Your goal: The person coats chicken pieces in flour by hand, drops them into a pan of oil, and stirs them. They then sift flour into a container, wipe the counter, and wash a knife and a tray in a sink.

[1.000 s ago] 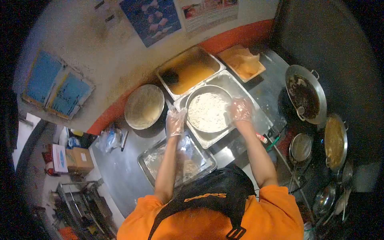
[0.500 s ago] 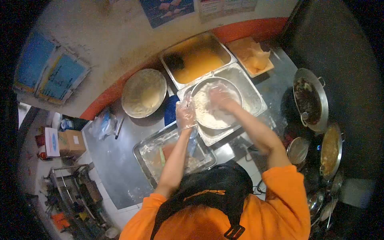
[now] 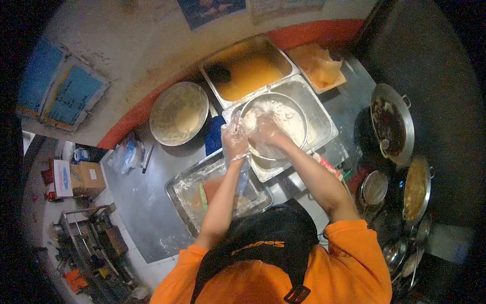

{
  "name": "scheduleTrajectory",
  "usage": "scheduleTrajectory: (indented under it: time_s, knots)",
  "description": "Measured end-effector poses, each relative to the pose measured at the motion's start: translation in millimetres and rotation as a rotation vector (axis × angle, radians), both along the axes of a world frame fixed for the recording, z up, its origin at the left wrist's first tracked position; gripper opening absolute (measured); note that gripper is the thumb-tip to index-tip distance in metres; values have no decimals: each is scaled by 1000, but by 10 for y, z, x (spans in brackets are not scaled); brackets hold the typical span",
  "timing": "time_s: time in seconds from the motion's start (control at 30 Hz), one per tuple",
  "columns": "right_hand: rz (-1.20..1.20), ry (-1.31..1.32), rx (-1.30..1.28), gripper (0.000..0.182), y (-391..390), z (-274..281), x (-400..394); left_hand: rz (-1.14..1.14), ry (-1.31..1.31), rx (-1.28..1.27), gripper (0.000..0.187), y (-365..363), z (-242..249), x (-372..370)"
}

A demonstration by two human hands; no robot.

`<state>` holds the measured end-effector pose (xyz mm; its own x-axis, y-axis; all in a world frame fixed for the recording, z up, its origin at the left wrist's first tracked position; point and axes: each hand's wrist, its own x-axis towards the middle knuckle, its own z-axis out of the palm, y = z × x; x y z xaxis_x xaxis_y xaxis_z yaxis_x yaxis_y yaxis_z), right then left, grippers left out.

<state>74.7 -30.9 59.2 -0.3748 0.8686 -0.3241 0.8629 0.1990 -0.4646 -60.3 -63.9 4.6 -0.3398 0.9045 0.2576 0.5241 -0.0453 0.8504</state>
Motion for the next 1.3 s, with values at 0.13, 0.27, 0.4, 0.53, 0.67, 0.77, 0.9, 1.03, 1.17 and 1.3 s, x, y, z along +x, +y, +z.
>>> scheduleTrajectory:
  time_s: [0.13, 0.27, 0.4, 0.53, 0.67, 0.77, 0.9, 1.03, 1.17, 1.3]
  knots:
    - [222, -233, -177, 66, 104, -50, 226, -6, 212, 27, 39, 75, -87, -21]
    - [85, -213, -209, 70, 336, 161, 480, -38, 156, -19, 37, 51, -117, -57]
    - [106, -67, 80, 79, 122, -157, 232, 0, 126, 37, 34, 78, -185, -9]
    - [438, -385, -171, 50, 271, 2, 403, 12, 28, -78, 32, 41, -34, -19]
    - [230, -298, -63, 50, 355, 152, 145, 52, 163, 42, 31, 33, 11, 13]
    - [305, -263, -17, 42, 487, -157, 225, -24, 138, -17, 33, 55, -148, -36]
    - [507, -539, -152, 44, 260, 722, 452, -76, 325, 117, 32, 58, -150, -44]
    - [273, -286, -281, 49, 133, 58, 436, -92, 295, 299, 34, 98, -278, -49]
    - [206, -25, 51, 51, 284, -501, 129, -76, 188, 243, 29, 28, -125, -31]
    - [411, -59, -142, 52, 353, -898, 549, -43, 177, 132, 35, 33, -62, -19]
